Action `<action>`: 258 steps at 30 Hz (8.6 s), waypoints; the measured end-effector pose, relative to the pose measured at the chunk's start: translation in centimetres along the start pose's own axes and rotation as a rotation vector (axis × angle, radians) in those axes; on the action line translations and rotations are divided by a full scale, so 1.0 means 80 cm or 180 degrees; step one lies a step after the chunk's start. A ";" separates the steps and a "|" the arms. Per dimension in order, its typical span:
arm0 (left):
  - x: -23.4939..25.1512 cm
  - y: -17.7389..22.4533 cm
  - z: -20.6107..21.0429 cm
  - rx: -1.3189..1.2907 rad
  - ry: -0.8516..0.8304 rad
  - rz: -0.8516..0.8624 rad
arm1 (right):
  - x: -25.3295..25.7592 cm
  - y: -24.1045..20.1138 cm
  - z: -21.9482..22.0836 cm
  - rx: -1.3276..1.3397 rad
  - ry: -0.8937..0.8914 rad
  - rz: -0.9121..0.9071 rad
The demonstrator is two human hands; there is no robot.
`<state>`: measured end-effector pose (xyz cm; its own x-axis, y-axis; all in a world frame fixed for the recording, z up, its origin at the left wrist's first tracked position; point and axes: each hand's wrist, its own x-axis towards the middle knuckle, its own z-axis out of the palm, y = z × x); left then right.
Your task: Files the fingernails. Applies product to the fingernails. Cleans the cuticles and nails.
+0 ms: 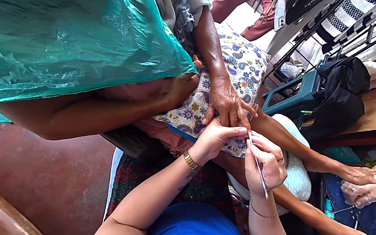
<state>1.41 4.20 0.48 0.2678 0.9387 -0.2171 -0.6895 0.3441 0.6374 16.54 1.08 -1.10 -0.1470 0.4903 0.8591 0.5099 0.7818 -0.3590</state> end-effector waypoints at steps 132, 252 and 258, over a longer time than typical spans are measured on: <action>-0.001 0.002 0.003 0.0154 0.0136 -0.0023 | 0.017 -0.003 -0.007 0.0657 0.0005 0.0932; -0.004 0.003 -0.015 -0.0497 -0.0582 -0.0120 | -0.003 0.004 0.005 0.2004 0.0176 0.1323; 0.005 -0.003 -0.028 -0.0515 -0.0616 -0.0119 | -0.002 0.005 0.005 0.2015 0.0179 0.1358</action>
<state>0.21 4.55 -1.41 0.4080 0.9092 -0.0828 -0.7713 0.3918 0.5016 16.42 1.48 -1.52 0.0058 0.7921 0.6104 -0.0728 0.6091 -0.7898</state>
